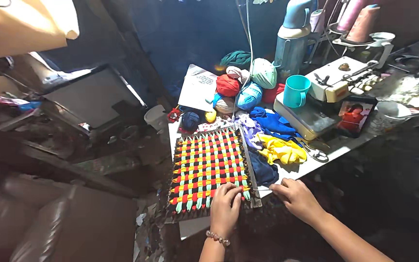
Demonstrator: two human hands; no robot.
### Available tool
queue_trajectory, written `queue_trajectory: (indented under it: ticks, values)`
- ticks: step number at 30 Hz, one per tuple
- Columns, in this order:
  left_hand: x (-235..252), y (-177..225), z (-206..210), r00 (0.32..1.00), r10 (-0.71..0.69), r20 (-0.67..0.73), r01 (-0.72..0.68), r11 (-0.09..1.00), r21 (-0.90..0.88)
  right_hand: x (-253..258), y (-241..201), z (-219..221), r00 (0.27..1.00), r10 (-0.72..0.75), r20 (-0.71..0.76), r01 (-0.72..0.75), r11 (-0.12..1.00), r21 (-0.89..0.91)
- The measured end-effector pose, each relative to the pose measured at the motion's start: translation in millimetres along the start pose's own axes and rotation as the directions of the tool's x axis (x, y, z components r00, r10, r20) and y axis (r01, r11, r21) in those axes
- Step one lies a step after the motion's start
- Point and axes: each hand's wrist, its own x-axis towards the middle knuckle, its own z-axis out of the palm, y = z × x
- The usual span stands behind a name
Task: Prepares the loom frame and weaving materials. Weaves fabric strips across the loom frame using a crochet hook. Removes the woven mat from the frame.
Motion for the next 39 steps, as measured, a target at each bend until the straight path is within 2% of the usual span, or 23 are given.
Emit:
queue_trajectory:
  ticks: [2, 3, 4, 6, 7, 9, 10, 11, 13, 14, 16, 17, 18, 19, 22, 24, 28, 32, 34, 37, 39]
  values:
    - [0, -1, 1, 1.000, 0.008, -0.003, -0.008, 1.000, -0.001, 0, -7, -14, 0.999, 0.003, 0.037, -0.001, 0.997, -0.074]
    - [-1, -1, 1, 1.000, 0.014, -0.004, -0.014, 1.000, -0.003, 1, -16, -26, 0.988, 0.074, 0.137, -0.064, 0.995, -0.077]
    - [-1, -2, 2, 1.000, 0.023, -0.010, -0.023, 1.000, -0.005, 3, -25, -38, 0.953, 0.159, 0.257, -0.146, 0.987, -0.070]
    - [-1, -2, 2, 0.999, 0.035, -0.020, -0.035, 0.999, -0.007, 13, -39, -60, 0.822, 0.275, 0.498, -0.327, 0.945, 0.019]
    - [-1, -3, 2, 0.999, 0.039, -0.021, -0.039, 0.999, -0.006, 17, -41, -67, 0.771, 0.280, 0.572, -0.406, 0.908, 0.102]
    - [-1, -2, 1, 0.999, 0.035, -0.014, -0.035, 0.999, -0.010, 20, -38, -69, 0.712, 0.275, 0.646, -0.544, 0.798, 0.261]
    - [-1, -2, 0, 0.999, 0.031, -0.007, -0.031, 0.999, -0.012, 17, -36, -65, 0.683, 0.277, 0.676, -0.620, 0.708, 0.337]
    - [-2, -2, 0, 0.999, 0.032, -0.005, -0.032, 0.999, -0.013, 14, -37, -65, 0.624, 0.278, 0.731, -0.717, 0.574, 0.394]
    - [-1, -2, 1, 0.999, 0.038, -0.017, -0.039, 0.999, -0.011, 7, -41, -65, 0.511, 0.249, 0.823, -0.853, 0.262, 0.451]
    - [-2, -2, 1, 0.999, 0.034, -0.017, -0.035, 0.999, -0.012, 3, -44, -64, 0.485, 0.233, 0.843, -0.875, 0.111, 0.472]
    - [-2, 0, 0, 1.000, 0.011, 0.002, -0.011, 1.000, -0.015, -2, -53, -64, 0.475, 0.209, 0.855, -0.852, -0.135, 0.506]
    - [-2, 1, -1, 1.000, -0.002, 0.011, 0.002, 1.000, -0.021, -2, -58, -64, 0.477, 0.208, 0.854, -0.833, -0.202, 0.515]
    - [-1, 2, -2, 1.000, -0.009, 0.014, 0.010, 1.000, -0.024, -2, -61, -64, 0.485, 0.211, 0.849, -0.822, -0.222, 0.525]
    - [-1, 3, -3, 1.000, -0.015, 0.018, 0.016, 1.000, -0.027, -1, -62, -64, 0.496, 0.217, 0.841, -0.822, -0.195, 0.536]
    - [0, 8, -6, 0.998, -0.044, 0.055, 0.045, 0.999, -0.022, 5, -57, -68, 0.543, 0.234, 0.807, -0.836, 0.063, 0.544]
    - [1, 12, -9, 0.993, -0.070, 0.092, 0.072, 0.997, -0.023, 12, -49, -73, 0.547, 0.226, 0.806, -0.837, 0.165, 0.522]
    - [3, 16, -10, 0.985, -0.098, 0.145, 0.101, 0.995, -0.013, 31, -23, -76, 0.533, 0.217, 0.818, -0.845, 0.200, 0.497]
    - [1, 17, -4, 0.989, -0.082, 0.121, 0.083, 0.997, -0.002, 41, -13, -78, 0.500, 0.165, 0.850, -0.863, 0.181, 0.472]
    - [2, 18, -4, 0.990, -0.084, 0.111, 0.085, 0.996, -0.003, 37, -26, -77, 0.524, 0.168, 0.835, -0.846, 0.215, 0.487]
    - [4, 22, -9, 0.984, -0.107, 0.139, 0.108, 0.994, 0.000, 25, -47, -66, 0.602, 0.204, 0.772, -0.788, 0.308, 0.532]
    - [6, 27, -14, 0.976, -0.116, 0.184, 0.115, 0.993, 0.016, 15, -55, -58, 0.641, 0.224, 0.734, -0.762, 0.301, 0.574]
